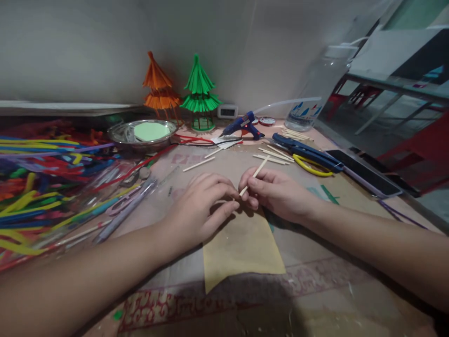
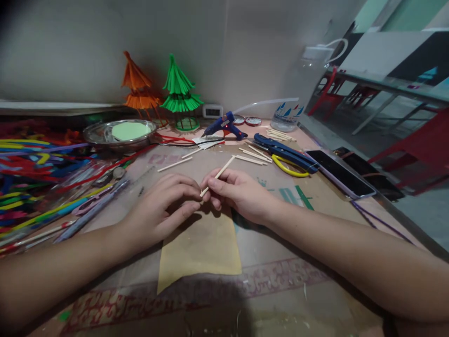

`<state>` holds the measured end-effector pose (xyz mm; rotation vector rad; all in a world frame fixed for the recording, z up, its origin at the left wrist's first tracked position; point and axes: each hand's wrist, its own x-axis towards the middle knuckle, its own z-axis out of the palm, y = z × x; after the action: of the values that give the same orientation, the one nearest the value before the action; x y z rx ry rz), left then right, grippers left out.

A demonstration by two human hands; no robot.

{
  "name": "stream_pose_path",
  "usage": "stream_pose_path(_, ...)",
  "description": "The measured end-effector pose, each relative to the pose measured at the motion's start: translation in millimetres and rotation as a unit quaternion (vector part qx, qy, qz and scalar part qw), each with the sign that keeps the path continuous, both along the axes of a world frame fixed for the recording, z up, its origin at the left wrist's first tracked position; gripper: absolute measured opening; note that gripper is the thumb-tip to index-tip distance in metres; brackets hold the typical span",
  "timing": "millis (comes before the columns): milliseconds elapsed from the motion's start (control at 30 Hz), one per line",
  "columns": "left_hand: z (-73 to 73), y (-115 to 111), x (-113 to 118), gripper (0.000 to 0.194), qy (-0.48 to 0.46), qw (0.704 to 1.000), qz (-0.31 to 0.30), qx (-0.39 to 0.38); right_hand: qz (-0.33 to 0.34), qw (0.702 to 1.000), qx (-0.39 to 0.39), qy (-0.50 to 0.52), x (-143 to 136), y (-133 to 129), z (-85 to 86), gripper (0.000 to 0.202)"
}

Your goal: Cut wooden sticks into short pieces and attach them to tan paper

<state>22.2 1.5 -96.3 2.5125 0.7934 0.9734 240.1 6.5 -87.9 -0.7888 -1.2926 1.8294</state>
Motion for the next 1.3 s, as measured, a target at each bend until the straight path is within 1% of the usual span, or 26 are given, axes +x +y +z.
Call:
stream_pose_path(67,-1.0,0,-1,0.01,-0.011,1.0,-0.003,0.002,0.005,1.0,0.0,-0.001,0,-1,0.8,0.03)
stream_pose_path(300,-2.2,1,-1,0.009,-0.022,1.0,-0.009,0.0,0.013,0.999,0.029,-0.016,-1,-2,-2.5,0.033)
stream_pose_path(400,-1.9,1,-1,0.012,-0.018,1.0,-0.008,-0.004,-0.02,0.995,0.076,-0.058,-3,-7,-0.8,0.03)
stream_pose_path(500,-2.1,1,-1,0.016,0.003,1.0,-0.006,-0.009,-0.06,0.979,0.158,-0.116,-5,-15,2.1,0.021)
stream_pose_path(600,-2.7,1,0,0.018,0.024,1.0,-0.008,-0.018,-0.054,0.963,0.217,-0.151,-7,-20,2.0,0.017)
stream_pose_path(700,-3.9,1,0,0.017,0.033,0.999,-0.012,-0.022,-0.038,0.956,0.237,-0.167,-6,-21,-1.2,0.02)
stream_pose_path(767,-4.7,1,0,0.015,0.035,0.999,-0.014,-0.02,-0.039,0.949,0.259,-0.176,-6,-20,-3.1,0.023)
stream_pose_path(900,-5.1,1,0,0.014,0.028,0.999,-0.026,-0.014,-0.043,0.925,0.32,-0.201,-4,-21,-1.2,0.026)
stream_pose_path(1000,-4.0,0,0,0.015,0.035,0.999,-0.026,-0.013,-0.058,0.895,0.374,-0.234,0,-22,3.8,0.019)
stream_pose_path(1067,-3.1,-1,1,0.015,0.042,0.999,-0.01,-0.014,-0.082,0.879,0.395,-0.253,4,-19,6.7,0.014)
stream_pose_path(1167,-2.6,-3,2,0.011,0.061,0.998,0.021,-0.014,-0.108,0.864,0.411,-0.271,12,-9,8.6,0.015)
stream_pose_path(1233,-2.8,-4,2,0.017,0.087,0.996,0.03,-0.014,-0.106,0.846,0.432,-0.295,16,-3,8.5,0.016)
stream_pose_path(1300,-3.4,-4,2,0.024,0.116,0.993,0.028,-0.017,-0.085,0.827,0.454,-0.321,17,1,8.0,0.018)
